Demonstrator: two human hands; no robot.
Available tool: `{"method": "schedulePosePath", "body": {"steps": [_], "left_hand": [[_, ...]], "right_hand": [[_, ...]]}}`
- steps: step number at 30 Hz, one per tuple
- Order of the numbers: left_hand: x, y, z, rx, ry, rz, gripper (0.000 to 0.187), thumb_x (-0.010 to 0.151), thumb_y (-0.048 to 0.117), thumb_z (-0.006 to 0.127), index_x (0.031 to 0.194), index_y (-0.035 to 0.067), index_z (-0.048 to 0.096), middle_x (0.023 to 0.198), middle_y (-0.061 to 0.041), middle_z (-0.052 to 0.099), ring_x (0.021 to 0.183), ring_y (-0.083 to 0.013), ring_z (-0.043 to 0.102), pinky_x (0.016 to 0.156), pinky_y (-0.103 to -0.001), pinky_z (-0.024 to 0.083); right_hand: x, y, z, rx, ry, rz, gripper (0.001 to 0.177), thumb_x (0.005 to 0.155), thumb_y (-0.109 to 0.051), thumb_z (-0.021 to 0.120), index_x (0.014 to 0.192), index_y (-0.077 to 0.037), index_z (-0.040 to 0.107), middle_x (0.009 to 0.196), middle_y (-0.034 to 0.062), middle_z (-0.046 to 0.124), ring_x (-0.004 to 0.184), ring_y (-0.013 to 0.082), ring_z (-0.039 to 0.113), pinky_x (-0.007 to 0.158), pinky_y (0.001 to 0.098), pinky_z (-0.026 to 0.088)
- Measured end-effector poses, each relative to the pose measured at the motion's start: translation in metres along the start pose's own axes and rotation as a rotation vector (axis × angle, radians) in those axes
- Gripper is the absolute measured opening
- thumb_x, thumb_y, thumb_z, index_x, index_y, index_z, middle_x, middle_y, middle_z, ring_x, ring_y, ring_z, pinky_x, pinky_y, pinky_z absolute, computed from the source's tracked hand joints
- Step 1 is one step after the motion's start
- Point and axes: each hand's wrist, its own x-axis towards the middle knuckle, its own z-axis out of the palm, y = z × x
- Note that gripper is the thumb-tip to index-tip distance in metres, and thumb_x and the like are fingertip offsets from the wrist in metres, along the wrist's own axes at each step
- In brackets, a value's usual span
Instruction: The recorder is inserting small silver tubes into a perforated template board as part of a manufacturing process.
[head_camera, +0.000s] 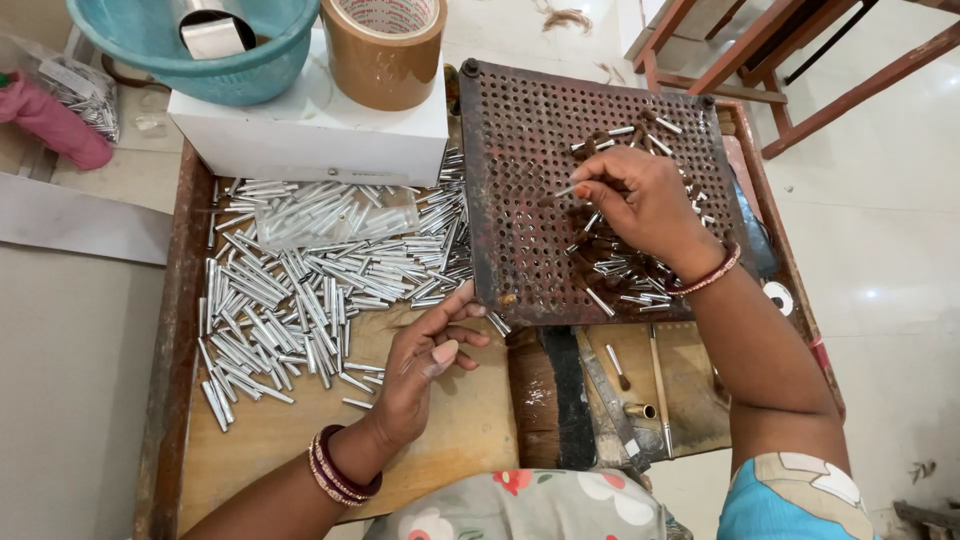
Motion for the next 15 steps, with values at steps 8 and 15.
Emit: {"method": "schedulePosePath", "body": {"steps": [8,15], "left_hand": [[0.000,-0.001,0.000,0.002,0.003,0.003,0.085,0.091,0.046,0.060,0.159,0.000,0.038,0.140,-0.013,0.058,0.111,-0.0178,0.061,0.090,-0.031,0.051],[0.000,0.003,0.001,0.026,-0.004,0.014,0.085,0.092,0.046,0.059,0.160,-0.001,0.038,0.139,-0.013,0.059,0.111,-0.0181,0.062,0.090,-0.031,0.052]], "right_hand": [[0.006,-0.002,0.004,-0.123,-0.037,-0.051,0.020,0.099,-0.023,0.074,0.097,-0.003,0.071,0.092,0.0111,0.072,0.082,0.0278,0.071,0.073,0.0370,0.055],[0.023,-0.007,0.024,-0.530,-0.094,-0.151,0.047,0.094,-0.045,0.077,0.074,-0.004,0.066,0.072,0.0112,0.062,0.066,0.0304,0.064,0.060,0.0426,0.052]]}}
